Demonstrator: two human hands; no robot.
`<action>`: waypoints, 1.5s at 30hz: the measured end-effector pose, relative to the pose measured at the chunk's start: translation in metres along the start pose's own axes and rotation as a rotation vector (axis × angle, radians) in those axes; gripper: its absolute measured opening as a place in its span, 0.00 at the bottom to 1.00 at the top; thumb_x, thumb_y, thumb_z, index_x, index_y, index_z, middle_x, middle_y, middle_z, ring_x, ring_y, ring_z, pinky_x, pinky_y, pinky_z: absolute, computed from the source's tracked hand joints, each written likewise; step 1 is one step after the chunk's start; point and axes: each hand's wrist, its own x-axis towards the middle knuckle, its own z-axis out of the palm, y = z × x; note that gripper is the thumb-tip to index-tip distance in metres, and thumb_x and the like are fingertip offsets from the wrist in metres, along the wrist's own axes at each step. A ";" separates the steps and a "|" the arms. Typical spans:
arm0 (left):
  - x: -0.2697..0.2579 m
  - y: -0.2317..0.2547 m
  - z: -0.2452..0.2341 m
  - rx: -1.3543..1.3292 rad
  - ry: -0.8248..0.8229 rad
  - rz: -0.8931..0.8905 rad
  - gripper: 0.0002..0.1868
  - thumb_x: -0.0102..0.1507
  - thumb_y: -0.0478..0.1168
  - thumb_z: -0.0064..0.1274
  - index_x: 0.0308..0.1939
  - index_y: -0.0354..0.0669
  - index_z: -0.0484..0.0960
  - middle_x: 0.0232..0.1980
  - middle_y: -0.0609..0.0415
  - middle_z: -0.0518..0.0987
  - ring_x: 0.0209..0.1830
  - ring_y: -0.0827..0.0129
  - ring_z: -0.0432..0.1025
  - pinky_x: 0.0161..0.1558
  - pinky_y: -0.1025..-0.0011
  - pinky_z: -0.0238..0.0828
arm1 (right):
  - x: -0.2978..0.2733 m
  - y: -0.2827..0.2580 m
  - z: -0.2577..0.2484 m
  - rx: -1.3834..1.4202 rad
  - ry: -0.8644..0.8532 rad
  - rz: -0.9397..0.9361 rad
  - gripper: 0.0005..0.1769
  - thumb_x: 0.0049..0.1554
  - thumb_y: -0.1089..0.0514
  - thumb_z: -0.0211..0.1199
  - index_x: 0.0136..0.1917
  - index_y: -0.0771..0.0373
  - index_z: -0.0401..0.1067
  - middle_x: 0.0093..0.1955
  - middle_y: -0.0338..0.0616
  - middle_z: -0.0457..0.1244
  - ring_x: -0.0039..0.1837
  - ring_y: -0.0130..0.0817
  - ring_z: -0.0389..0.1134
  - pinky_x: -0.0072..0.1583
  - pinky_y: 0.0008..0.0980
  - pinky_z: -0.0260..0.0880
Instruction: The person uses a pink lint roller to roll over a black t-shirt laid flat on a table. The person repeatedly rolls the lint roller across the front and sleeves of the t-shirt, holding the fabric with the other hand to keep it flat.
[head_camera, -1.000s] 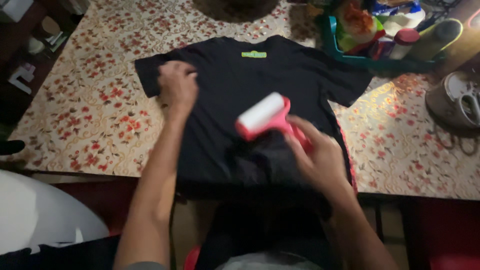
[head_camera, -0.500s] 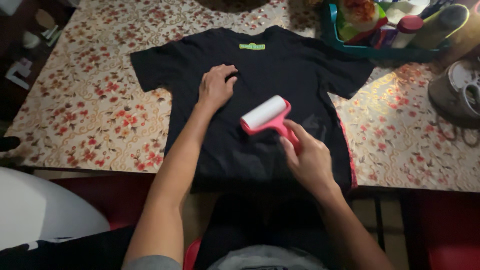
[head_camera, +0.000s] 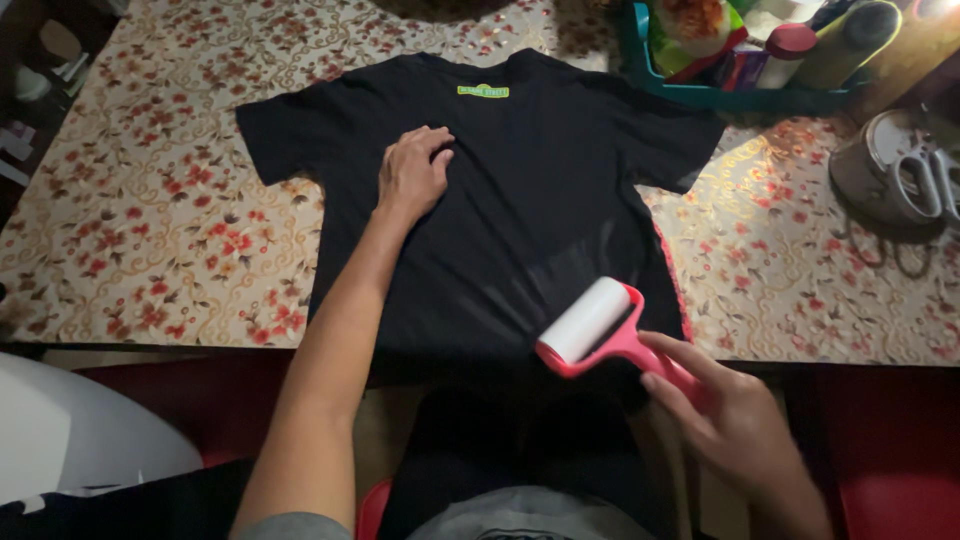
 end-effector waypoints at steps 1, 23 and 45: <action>0.000 0.000 0.000 -0.003 -0.008 -0.008 0.12 0.63 0.38 0.60 0.50 0.44 0.86 0.58 0.52 0.83 0.64 0.56 0.73 0.64 0.57 0.67 | -0.004 0.005 -0.005 -0.039 -0.022 0.014 0.26 0.55 0.45 0.70 0.67 0.38 0.73 0.32 0.55 0.67 0.30 0.34 0.68 0.41 0.37 0.71; 0.054 0.055 0.092 0.084 -0.234 0.073 0.23 0.65 0.45 0.53 0.64 0.45 0.79 0.72 0.48 0.73 0.74 0.51 0.63 0.67 0.54 0.62 | 0.074 0.039 0.003 0.093 0.476 -0.136 0.21 0.61 0.50 0.68 0.66 0.53 0.78 0.41 0.52 0.70 0.38 0.31 0.69 0.44 0.34 0.68; 0.075 0.037 0.107 0.124 -0.406 0.006 0.26 0.68 0.50 0.48 0.71 0.53 0.73 0.78 0.54 0.63 0.79 0.56 0.54 0.72 0.56 0.54 | 0.099 -0.040 0.033 -0.004 0.304 -0.249 0.21 0.59 0.46 0.61 0.65 0.48 0.75 0.43 0.54 0.71 0.45 0.54 0.73 0.49 0.48 0.72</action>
